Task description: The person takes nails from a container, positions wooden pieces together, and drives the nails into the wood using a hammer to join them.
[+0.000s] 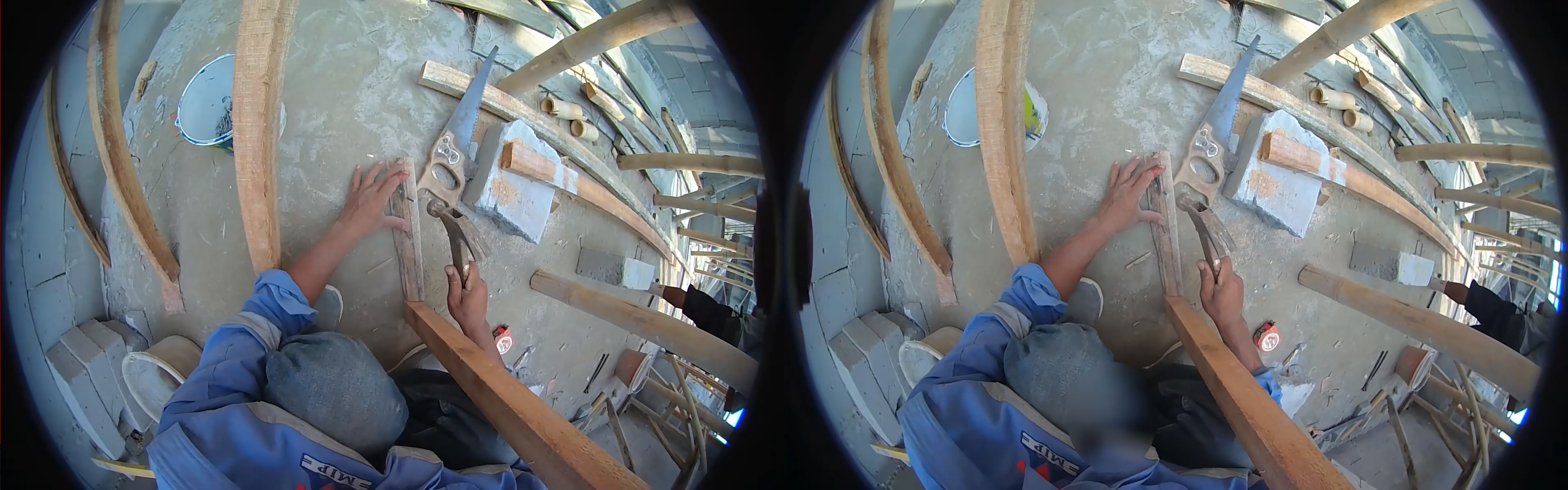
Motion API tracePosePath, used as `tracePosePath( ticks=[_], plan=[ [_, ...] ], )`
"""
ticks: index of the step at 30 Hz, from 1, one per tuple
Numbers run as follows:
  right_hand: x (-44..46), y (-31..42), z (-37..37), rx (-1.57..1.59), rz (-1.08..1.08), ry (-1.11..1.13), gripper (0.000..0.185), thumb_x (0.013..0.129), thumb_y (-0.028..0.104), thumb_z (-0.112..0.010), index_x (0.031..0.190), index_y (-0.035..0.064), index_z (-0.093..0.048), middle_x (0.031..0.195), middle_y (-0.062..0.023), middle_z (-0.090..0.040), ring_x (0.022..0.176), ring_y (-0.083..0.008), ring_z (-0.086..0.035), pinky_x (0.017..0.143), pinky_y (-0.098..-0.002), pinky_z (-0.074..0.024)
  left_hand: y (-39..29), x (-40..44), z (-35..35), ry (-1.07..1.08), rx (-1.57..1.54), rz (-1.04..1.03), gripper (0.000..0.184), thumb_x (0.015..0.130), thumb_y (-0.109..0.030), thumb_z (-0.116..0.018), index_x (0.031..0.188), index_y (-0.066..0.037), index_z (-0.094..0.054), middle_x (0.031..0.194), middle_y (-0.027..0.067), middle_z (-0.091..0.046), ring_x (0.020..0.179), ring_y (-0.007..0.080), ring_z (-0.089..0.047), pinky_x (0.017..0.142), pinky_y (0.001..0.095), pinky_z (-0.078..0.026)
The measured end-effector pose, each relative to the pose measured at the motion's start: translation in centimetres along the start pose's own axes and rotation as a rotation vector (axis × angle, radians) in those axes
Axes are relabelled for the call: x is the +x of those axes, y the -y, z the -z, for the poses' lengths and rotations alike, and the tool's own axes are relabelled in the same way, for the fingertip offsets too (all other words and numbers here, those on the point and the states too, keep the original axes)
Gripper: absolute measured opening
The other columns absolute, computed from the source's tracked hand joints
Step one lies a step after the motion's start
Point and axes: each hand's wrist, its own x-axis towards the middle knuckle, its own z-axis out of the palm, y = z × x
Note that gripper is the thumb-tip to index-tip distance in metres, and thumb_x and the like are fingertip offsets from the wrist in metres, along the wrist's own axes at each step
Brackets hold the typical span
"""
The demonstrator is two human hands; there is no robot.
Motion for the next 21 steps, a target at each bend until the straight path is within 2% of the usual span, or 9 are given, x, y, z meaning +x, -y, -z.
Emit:
tracePosePath(
  ticks=[4,5,8,9,12,13,16,17,21],
  plan=[
    [1.3,1.3,1.2,0.049,-0.002,-0.019,0.027,0.102,0.023,-0.067,0.098,-0.0007,-0.055,0.066,-0.0236,-0.059,0.061,-0.0450,-0.064,0.054,-0.0476,-0.0465,-0.2,-0.2,0.3,0.027,-0.024,0.011,0.110,0.064,-0.053,-0.089,0.157,-0.018,-0.042,0.168,0.0058,-0.033,0.153,0.0363,-0.030,0.125,0.0622,-0.018],
    [1.2,1.3,1.4,0.047,-0.014,0.002,0.029,0.104,0.028,-0.066,0.097,0.0011,-0.056,0.063,-0.0152,-0.058,0.053,-0.0305,-0.061,0.051,-0.0395,-0.0460,-0.3,-0.2,0.3,0.028,-0.039,0.012,0.110,0.064,-0.053,-0.089,0.157,-0.019,-0.042,0.168,0.0059,-0.033,0.154,0.0358,-0.030,0.125,0.0611,-0.018],
    [0.9,4.1,2.7,0.540,-0.320,0.065,0.032,0.105,0.034,-0.063,0.095,0.0043,-0.057,0.064,-0.0043,-0.056,0.052,-0.0147,-0.055,0.049,-0.0303,-0.0440,-0.5,-0.4,0.3,-0.006,-0.047,-0.004,0.102,0.067,-0.051,-0.090,0.152,-0.015,-0.047,0.167,0.0109,-0.034,0.151,0.0382,-0.033,0.123,0.0609,-0.025],
    [0.8,5.7,3.9,0.613,-0.358,0.085,0.037,0.103,0.041,-0.066,0.099,0.0052,-0.057,0.069,0.0010,-0.055,0.054,-0.0074,-0.052,0.049,-0.0245,-0.0426,-0.8,-0.8,0.2,-0.035,-0.055,0.016,0.099,0.069,-0.048,-0.090,0.151,-0.013,-0.047,0.164,0.0130,-0.037,0.149,0.0384,-0.035,0.121,0.0587,-0.027],
    [-0.6,6.9,6.4,0.766,-0.298,0.138,0.047,0.098,0.047,-0.071,0.106,0.0028,-0.057,0.070,-0.0015,-0.056,0.054,-0.0091,-0.053,0.049,-0.0262,-0.0433,-1.8,-1.0,-0.3,-0.124,-0.138,0.134,0.092,0.074,-0.042,-0.088,0.150,-0.008,-0.048,0.154,0.0183,-0.046,0.143,0.0386,-0.043,0.117,0.0520,-0.036],
    [-1.6,6.3,6.8,0.948,-0.331,0.175,0.060,0.086,0.048,-0.085,0.111,0.0008,-0.057,0.075,-0.0048,-0.062,0.057,-0.0088,-0.054,0.052,-0.0249,-0.0436,-2.5,-1.3,-0.5,-0.139,-0.211,0.228,0.090,0.076,-0.041,-0.087,0.149,-0.006,-0.048,0.150,0.0195,-0.050,0.139,0.0386,-0.046,0.114,0.0498,-0.038],
    [-2.7,6.0,7.3,0.964,-0.254,0.281,0.069,0.073,0.042,-0.095,0.112,0.0003,-0.058,0.083,-0.0090,-0.068,0.060,-0.0082,-0.055,0.055,-0.0233,-0.0432,-3.2,-1.3,-1.3,-0.099,-0.408,0.496,0.091,0.077,-0.040,-0.086,0.149,-0.001,-0.047,0.135,0.0175,-0.059,0.118,0.0319,-0.061,0.102,0.0420,-0.049],
    [-2.7,6.3,7.7,1.049,-0.324,0.311,0.076,0.062,0.037,-0.101,0.113,0.0000,-0.058,0.088,-0.0116,-0.071,0.064,-0.0076,-0.056,0.058,-0.0222,-0.0425,-3.3,-1.6,-1.7,-0.068,-0.475,0.584,0.092,0.077,-0.040,-0.086,0.149,0.000,-0.046,0.130,0.0158,-0.062,0.109,0.0286,-0.067,0.096,0.0391,-0.053],
    [-2.6,5.7,8.1,0.954,-0.299,0.398,0.076,0.061,0.036,-0.102,0.112,0.0011,-0.058,0.087,-0.0092,-0.070,0.067,-0.0074,-0.057,0.059,-0.0228,-0.0425,-2.7,-1.2,-2.8,-0.085,-0.533,0.619,0.093,0.075,-0.039,-0.087,0.146,0.005,-0.046,0.125,0.0161,-0.065,0.100,0.0241,-0.069,0.089,0.0380,-0.056]
  ],
)
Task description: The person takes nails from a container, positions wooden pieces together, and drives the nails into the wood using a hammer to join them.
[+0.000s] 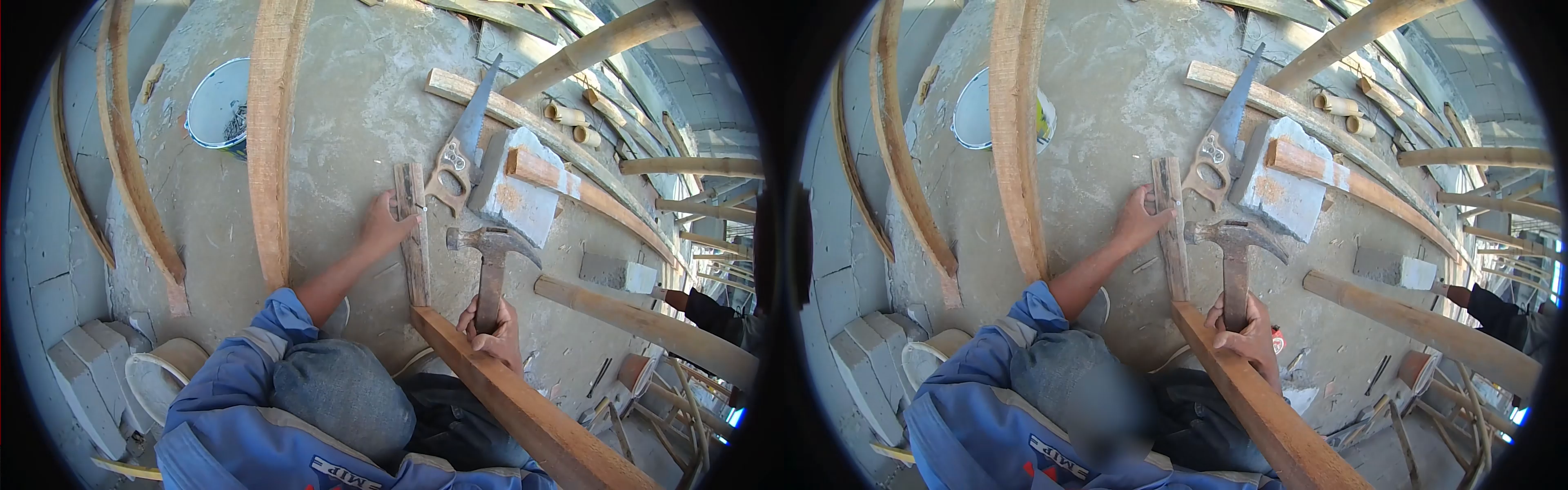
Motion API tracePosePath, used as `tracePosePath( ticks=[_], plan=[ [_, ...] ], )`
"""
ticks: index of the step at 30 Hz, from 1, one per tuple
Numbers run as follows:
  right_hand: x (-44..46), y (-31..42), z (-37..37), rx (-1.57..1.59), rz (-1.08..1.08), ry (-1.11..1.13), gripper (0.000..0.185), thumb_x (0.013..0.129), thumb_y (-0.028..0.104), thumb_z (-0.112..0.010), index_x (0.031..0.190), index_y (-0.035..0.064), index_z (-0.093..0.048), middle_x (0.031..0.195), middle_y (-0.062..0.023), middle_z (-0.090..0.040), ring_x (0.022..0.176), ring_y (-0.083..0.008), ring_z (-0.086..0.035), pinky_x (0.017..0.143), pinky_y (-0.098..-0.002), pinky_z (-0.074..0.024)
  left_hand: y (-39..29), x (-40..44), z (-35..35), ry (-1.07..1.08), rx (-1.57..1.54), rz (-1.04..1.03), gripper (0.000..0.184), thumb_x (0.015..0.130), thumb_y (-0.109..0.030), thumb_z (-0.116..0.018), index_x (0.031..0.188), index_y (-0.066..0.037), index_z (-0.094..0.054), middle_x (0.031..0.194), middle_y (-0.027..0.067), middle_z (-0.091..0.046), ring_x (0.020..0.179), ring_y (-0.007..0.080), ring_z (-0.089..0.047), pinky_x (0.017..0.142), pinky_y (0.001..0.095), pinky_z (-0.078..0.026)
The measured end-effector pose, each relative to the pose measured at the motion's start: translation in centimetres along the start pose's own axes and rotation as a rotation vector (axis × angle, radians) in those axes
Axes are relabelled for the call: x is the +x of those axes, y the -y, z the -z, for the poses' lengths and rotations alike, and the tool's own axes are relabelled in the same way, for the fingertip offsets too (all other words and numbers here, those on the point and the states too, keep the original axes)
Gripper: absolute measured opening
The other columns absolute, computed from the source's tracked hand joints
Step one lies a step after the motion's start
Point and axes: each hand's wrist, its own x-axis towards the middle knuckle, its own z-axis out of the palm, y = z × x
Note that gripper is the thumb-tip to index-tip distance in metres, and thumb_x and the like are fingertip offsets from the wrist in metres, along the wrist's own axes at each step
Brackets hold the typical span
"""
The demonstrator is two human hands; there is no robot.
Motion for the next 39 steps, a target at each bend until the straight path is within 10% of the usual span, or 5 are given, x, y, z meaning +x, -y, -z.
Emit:
tracePosePath(
  ticks=[11,20,29,35,39],
  plan=[
    [-1.8,0.4,0.3,-0.182,0.032,0.059,0.055,0.068,0.029,-0.097,0.101,0.0040,-0.060,0.077,-0.0014,-0.064,0.066,-0.0060,-0.054,0.059,-0.0237,-0.0390,1.1,1.6,-1.5,0.269,-0.726,0.054,0.082,0.083,-0.006,-0.081,0.149,0.010,-0.036,0.137,0.0213,-0.060,0.120,0.0240,-0.063,0.103,0.0378,-0.052],
    [-2.8,0.1,-0.5,-0.138,0.031,-0.013,0.046,0.075,0.021,-0.091,0.103,0.0043,-0.060,0.079,-0.0009,-0.064,0.069,-0.0061,-0.055,0.061,-0.0235,-0.0408,0.3,1.2,0.0,0.345,-0.692,0.101,0.075,0.084,-0.008,-0.078,0.149,0.001,-0.042,0.132,0.0093,-0.066,0.099,0.0119,-0.062,0.078,0.0276,-0.048],
    [-2.8,0.4,-1.3,-0.145,-0.007,-0.056,0.046,0.080,0.025,-0.089,0.107,0.0037,-0.059,0.083,-0.0012,-0.063,0.072,-0.0068,-0.055,0.065,-0.0241,-0.0435,0.9,0.8,0.3,0.206,-0.584,0.054,0.072,0.083,-0.009,-0.076,0.147,-0.002,-0.045,0.131,0.0107,-0.066,0.100,0.0167,-0.064,0.085,0.0324,-0.051],
    [-2.8,-0.4,-0.8,-0.149,0.015,-0.100,0.040,0.088,0.026,-0.084,0.109,0.0026,-0.059,0.083,0.0007,-0.059,0.073,-0.0070,-0.055,0.066,-0.0244,-0.0445,-4.1,-6.3,3.6,-0.060,-0.083,-0.693,0.038,0.077,-0.003,-0.066,0.114,-0.004,-0.064,0.106,0.0150,-0.068,0.094,0.0283,-0.068,0.083,0.0399,-0.054],
    [-3.0,0.4,-1.8,-0.196,-0.022,-0.203,0.033,0.095,0.028,-0.077,0.107,0.0024,-0.061,0.082,-0.0002,-0.060,0.072,-0.0075,-0.056,0.065,-0.0258,-0.0462,-5.9,-10.3,3.9,0.695,0.081,-0.951,0.027,0.073,-0.009,-0.070,0.099,-0.007,-0.064,0.091,0.0119,-0.066,0.089,0.0355,-0.066,0.080,0.0447,-0.054]
  ],
)
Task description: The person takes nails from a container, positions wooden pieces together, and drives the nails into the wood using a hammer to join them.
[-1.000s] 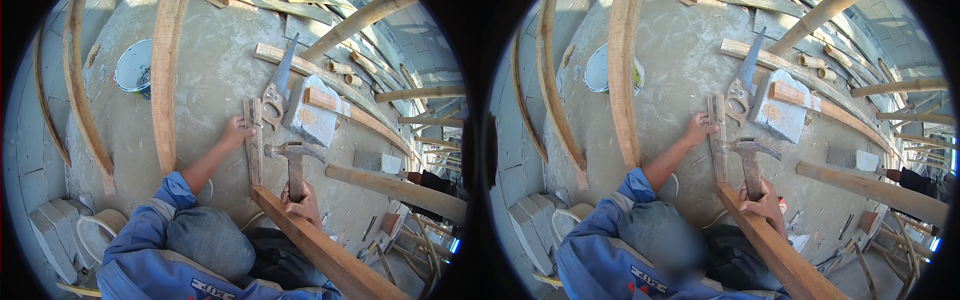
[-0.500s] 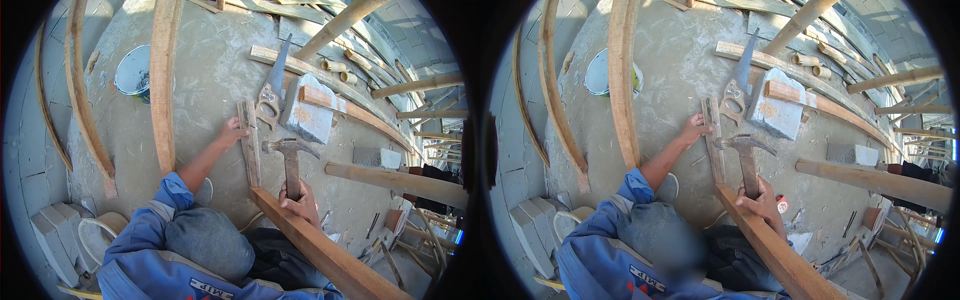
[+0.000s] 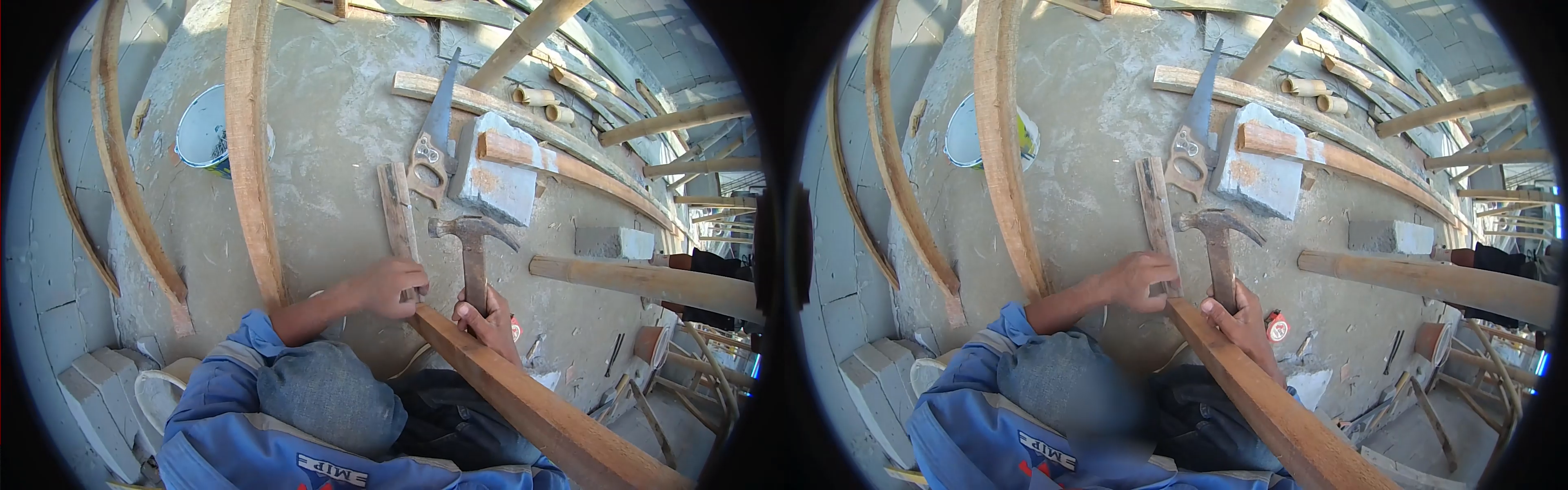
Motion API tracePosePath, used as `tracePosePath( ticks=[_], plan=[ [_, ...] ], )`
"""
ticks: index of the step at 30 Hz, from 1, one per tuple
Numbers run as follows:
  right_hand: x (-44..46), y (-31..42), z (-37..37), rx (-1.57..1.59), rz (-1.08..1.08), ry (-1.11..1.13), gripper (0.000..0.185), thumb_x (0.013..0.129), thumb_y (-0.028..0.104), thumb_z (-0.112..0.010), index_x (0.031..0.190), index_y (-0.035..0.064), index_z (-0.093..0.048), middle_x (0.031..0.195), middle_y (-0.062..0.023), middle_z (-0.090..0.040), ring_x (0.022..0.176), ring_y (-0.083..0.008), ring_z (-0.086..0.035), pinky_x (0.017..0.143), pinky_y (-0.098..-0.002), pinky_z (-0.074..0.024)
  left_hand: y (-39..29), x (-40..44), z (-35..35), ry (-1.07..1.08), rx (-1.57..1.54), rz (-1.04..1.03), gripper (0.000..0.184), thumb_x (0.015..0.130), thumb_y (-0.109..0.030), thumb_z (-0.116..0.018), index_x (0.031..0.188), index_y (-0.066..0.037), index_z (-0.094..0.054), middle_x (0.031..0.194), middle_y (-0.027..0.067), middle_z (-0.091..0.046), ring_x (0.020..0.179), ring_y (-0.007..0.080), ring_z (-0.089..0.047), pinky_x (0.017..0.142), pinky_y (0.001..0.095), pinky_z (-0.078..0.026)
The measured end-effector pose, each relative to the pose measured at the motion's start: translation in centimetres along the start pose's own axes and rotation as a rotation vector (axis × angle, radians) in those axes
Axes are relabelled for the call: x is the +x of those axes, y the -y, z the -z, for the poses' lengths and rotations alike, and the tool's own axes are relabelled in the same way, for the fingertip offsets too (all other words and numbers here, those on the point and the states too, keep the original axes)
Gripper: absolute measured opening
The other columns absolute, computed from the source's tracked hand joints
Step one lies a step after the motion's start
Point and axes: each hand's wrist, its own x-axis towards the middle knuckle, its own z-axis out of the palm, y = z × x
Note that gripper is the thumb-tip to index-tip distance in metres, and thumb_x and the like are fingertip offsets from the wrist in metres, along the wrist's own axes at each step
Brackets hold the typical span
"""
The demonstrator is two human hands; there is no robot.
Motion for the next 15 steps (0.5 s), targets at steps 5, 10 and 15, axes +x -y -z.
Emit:
tracePosePath(
  ticks=[5,10,15],
  plan=[
    [0.2,-1.8,0.2,-0.177,0.097,-0.254,0.033,0.102,0.034,-0.069,0.099,0.0024,-0.061,0.074,-0.0008,-0.060,0.065,-0.0080,-0.055,0.057,-0.0270,-0.0463,-5.5,0.8,-0.6,0.210,-0.160,-0.166,0.071,0.070,-0.035,-0.088,0.128,-0.006,-0.058,0.119,0.0151,-0.063,0.114,0.0371,-0.061,0.096,0.0466,-0.050],
    [2.6,-3.8,3.9,-0.167,0.119,-0.366,0.035,0.106,0.034,-0.063,0.089,0.0040,-0.057,0.070,-0.0004,-0.058,0.058,-0.0087,-0.055,0.052,-0.0271,-0.0444,-8.3,5.1,-3.0,0.233,-0.240,-0.286,0.095,0.070,-0.046,-0.090,0.144,-0.006,-0.047,0.131,0.0177,-0.059,0.124,0.0369,-0.057,0.106,0.0487,-0.043],
    [1.3,-8.7,6.4,-0.152,-0.042,-0.472,0.036,0.105,0.036,-0.061,0.091,0.0030,-0.059,0.069,-0.0023,-0.060,0.056,-0.0113,-0.056,0.052,-0.0304,-0.0459,-7.9,5.7,-6.1,0.298,-0.370,-0.148,0.078,0.076,-0.045,-0.090,0.130,-0.002,-0.054,0.117,0.0171,-0.064,0.108,0.0380,-0.065,0.091,0.0447,-0.052]
  ],
)
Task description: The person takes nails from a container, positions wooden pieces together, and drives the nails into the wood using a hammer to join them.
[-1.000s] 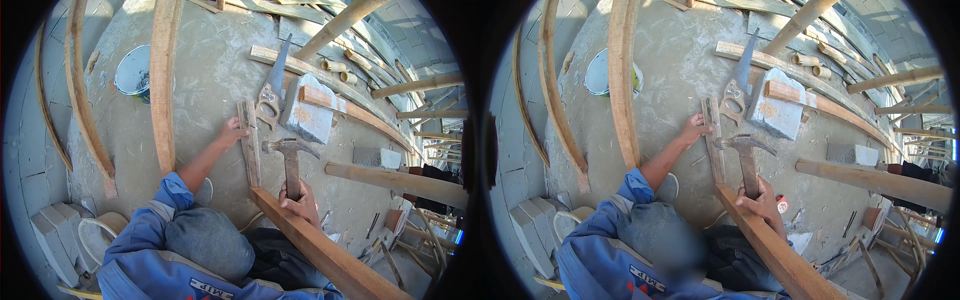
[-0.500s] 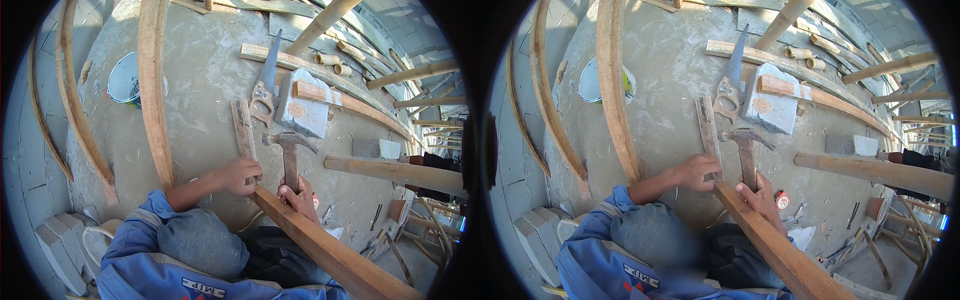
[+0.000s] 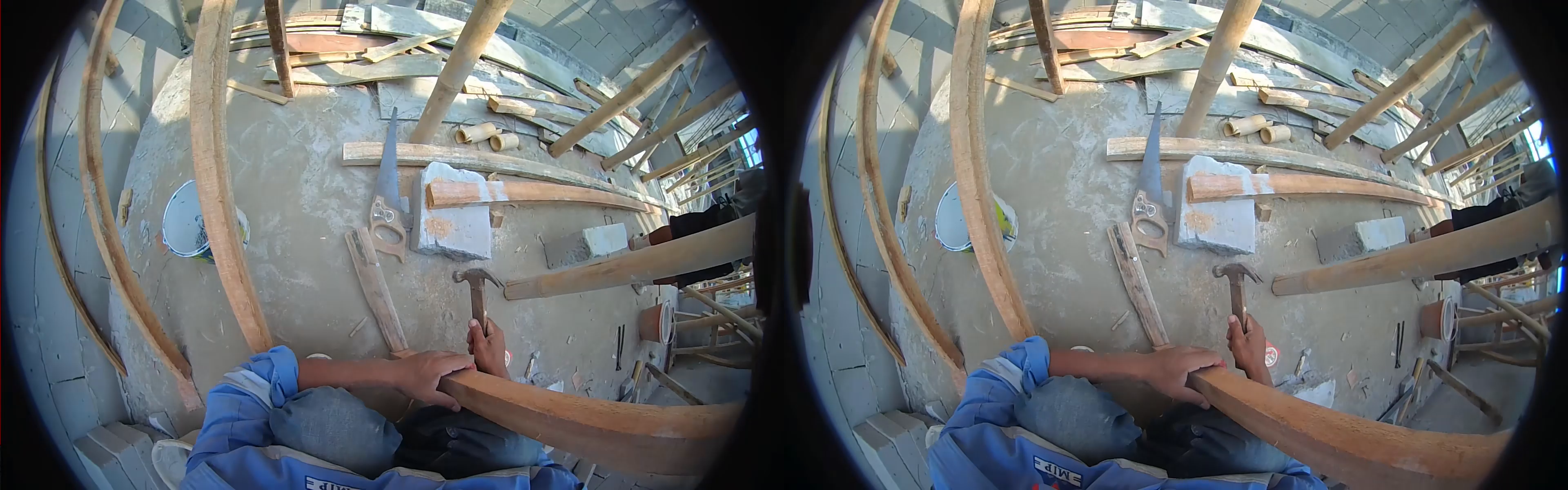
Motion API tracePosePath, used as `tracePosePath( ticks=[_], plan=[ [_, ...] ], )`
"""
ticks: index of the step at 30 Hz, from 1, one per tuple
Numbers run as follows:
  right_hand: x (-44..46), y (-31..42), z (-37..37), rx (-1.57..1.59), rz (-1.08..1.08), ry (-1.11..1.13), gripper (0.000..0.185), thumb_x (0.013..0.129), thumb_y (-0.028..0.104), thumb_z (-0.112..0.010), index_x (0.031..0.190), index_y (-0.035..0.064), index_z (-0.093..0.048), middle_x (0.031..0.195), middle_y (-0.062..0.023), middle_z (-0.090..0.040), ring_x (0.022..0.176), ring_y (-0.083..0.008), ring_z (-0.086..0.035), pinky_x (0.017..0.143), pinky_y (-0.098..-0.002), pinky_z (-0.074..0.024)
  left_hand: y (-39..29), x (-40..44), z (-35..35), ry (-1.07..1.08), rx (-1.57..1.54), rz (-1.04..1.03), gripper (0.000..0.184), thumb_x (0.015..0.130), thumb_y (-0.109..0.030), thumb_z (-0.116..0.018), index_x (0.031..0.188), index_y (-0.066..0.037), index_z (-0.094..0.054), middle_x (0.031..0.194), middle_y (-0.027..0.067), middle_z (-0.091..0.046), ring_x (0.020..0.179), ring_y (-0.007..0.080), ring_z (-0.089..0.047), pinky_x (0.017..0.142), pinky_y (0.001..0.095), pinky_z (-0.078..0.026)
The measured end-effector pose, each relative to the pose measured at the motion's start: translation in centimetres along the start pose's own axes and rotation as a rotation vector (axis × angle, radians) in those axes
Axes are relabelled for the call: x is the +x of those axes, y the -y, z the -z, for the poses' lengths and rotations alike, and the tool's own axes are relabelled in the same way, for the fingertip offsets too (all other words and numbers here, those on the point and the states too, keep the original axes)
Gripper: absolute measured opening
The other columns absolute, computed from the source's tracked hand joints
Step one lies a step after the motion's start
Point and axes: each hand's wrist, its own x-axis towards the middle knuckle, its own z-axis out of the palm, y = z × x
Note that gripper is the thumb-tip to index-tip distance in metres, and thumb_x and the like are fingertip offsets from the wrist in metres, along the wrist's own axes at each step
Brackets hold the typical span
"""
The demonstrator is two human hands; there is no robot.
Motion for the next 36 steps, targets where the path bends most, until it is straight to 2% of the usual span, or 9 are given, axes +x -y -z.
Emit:
tracePosePath(
  ticks=[6,8,14,17,22,26,31,33,36],
  plan=[
    [-2.1,-13.3,3.1,-0.319,0.142,-0.060,0.038,0.100,0.039,-0.065,0.089,0.0021,-0.066,0.073,-0.0103,-0.068,0.065,-0.0224,-0.067,0.063,-0.0415,-0.0511,-3.5,5.3,6.6,-0.149,-0.003,0.141,0.077,0.077,-0.037,-0.092,0.133,-0.001,-0.054,0.117,0.0188,-0.066,0.110,0.0344,-0.067,0.092,0.0426,-0.052],
    [-5.3,-6.7,3.1,-0.231,-0.254,-0.056,0.034,0.100,0.034,-0.065,0.089,0.0016,-0.066,0.070,-0.0105,-0.067,0.065,-0.0216,-0.067,0.063,-0.0397,-0.0512,-6.2,8.6,10.3,-0.279,0.014,0.191,0.076,0.078,-0.036,-0.092,0.134,0.000,-0.054,0.118,0.0180,-0.068,0.111,0.0306,-0.068,0.093,0.0421,-0.053],
    [-11.8,-7.1,9.4,-0.460,-0.032,0.043,0.038,0.098,0.037,-0.065,0.099,-0.0006,-0.070,0.082,-0.0234,-0.072,0.079,-0.0413,-0.072,0.070,-0.0482,-0.0541,-14.0,17.2,17.4,-0.634,-0.126,0.232,0.053,0.084,-0.027,-0.088,0.122,0.001,-0.063,0.104,0.0091,-0.073,0.101,0.0159,-0.068,0.088,0.0329,-0.055],
    [-14.1,0.0,12.9,-0.693,-0.121,0.161,0.039,0.097,0.035,-0.063,0.105,-0.0026,-0.070,0.094,-0.0324,-0.070,0.095,-0.0522,-0.067,0.075,-0.0540,-0.0546,-18.8,19.9,19.0,-0.747,-0.269,0.307,0.068,0.081,-0.038,-0.090,0.126,0.002,-0.060,0.114,0.0139,-0.074,0.107,0.0221,-0.070,0.094,0.0354,-0.055],
    [-21.8,12.4,16.3,-0.106,-0.557,0.077,0.032,0.100,0.030,-0.067,0.087,0.0012,-0.064,0.065,-0.0058,-0.061,0.051,-0.0185,-0.060,0.048,-0.0369,-0.0499,-29.4,21.6,19.6,-0.876,-0.284,0.379,0.051,0.084,-0.027,-0.088,0.119,0.001,-0.064,0.104,0.0077,-0.072,0.096,0.0142,-0.068,0.085,0.0326,-0.056],
    [-28.5,20.2,18.6,-0.092,-0.661,0.035,0.029,0.099,0.027,-0.068,0.087,0.0009,-0.064,0.066,-0.0072,-0.061,0.053,-0.0201,-0.061,0.048,-0.0381,-0.0500,-35.8,22.4,18.7,-0.911,-0.315,0.434,0.050,0.085,-0.022,-0.087,0.121,0.003,-0.063,0.104,0.0074,-0.072,0.095,0.0145,-0.069,0.084,0.0317,-0.057],
    [-35.9,16.4,18.8,-0.278,-0.761,0.097,0.041,0.096,0.041,-0.071,0.087,0.0008,-0.069,0.066,-0.0085,-0.064,0.056,-0.0219,-0.065,0.052,-0.0399,-0.0522,-40.8,22.3,15.0,-0.840,-0.652,0.404,0.042,0.082,-0.010,-0.087,0.115,0.004,-0.065,0.105,0.0066,-0.072,0.095,0.0147,-0.069,0.082,0.0313,-0.057],
    [-39.8,23.7,18.2,-0.218,-0.940,0.062,0.044,0.094,0.043,-0.072,0.082,0.0012,-0.071,0.067,-0.0091,-0.066,0.057,-0.0232,-0.066,0.054,-0.0406,-0.0534,-44.2,22.5,12.6,-0.788,-0.656,0.453,0.040,0.081,-0.008,-0.087,0.113,0.003,-0.066,0.105,0.0071,-0.072,0.095,0.0149,-0.069,0.081,0.0317,-0.057],
    [-43.2,22.1,15.7,-0.078,-0.980,0.007,0.044,0.092,0.044,-0.074,0.080,0.0014,-0.071,0.068,-0.0094,-0.068,0.057,-0.0240,-0.067,0.056,-0.0406,-0.0539,-44.4,22.7,9.5,-0.590,-0.409,0.592,0.039,0.081,-0.009,-0.087,0.111,0.004,-0.066,0.108,0.0102,-0.072,0.095,0.0162,-0.069,0.084,0.0327,-0.056]
  ],
)
